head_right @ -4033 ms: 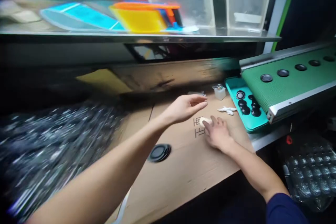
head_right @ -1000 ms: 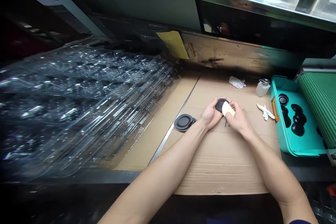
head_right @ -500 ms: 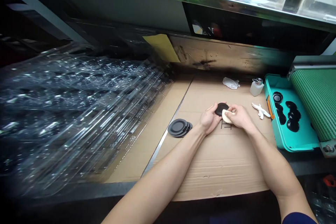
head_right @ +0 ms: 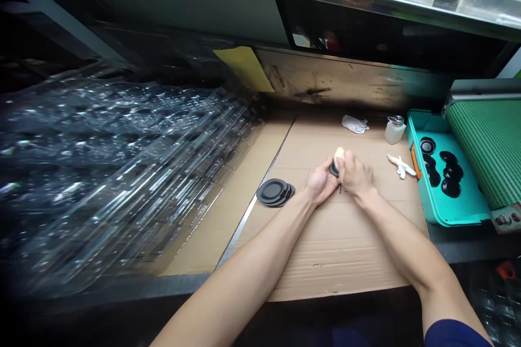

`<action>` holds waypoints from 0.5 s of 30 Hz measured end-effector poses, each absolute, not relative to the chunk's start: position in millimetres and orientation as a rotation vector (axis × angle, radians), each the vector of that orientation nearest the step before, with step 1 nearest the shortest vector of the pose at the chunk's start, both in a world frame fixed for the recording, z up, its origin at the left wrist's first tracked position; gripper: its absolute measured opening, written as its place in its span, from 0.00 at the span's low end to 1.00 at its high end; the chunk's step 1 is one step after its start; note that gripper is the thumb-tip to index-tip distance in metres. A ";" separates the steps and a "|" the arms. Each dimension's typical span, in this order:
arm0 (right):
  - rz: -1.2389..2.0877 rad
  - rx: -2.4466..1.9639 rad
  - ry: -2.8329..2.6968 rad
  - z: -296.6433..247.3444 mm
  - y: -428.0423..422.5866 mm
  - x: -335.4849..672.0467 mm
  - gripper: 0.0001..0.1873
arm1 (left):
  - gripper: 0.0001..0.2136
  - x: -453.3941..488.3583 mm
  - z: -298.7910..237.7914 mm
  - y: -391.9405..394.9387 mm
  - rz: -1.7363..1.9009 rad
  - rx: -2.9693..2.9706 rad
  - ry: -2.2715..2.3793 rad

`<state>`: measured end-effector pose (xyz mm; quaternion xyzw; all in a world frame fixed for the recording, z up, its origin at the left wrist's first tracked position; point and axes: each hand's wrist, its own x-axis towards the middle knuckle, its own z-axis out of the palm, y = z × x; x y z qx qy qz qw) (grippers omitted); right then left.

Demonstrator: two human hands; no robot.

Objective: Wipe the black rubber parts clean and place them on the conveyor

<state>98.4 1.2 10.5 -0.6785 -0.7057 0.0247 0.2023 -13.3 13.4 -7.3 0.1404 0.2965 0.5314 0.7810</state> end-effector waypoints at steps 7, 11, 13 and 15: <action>0.076 -1.881 -1.891 -2.2 2.0 105.9 0.19 | 0.16 -14.3 -4.4 14.1 1.124 0.304 0.663; 0.126 -1.849 -1.564 -0.4 14.8 145.4 0.20 | 0.16 -25.5 2.6 13.5 1.090 0.308 0.626; 0.178 -1.776 -1.456 2.4 17.8 156.4 0.21 | 0.16 -31.9 6.3 13.7 1.087 0.294 0.589; 0.248 -1.690 -1.438 4.6 14.8 153.0 0.23 | 0.18 -34.4 8.7 14.2 1.078 0.271 0.575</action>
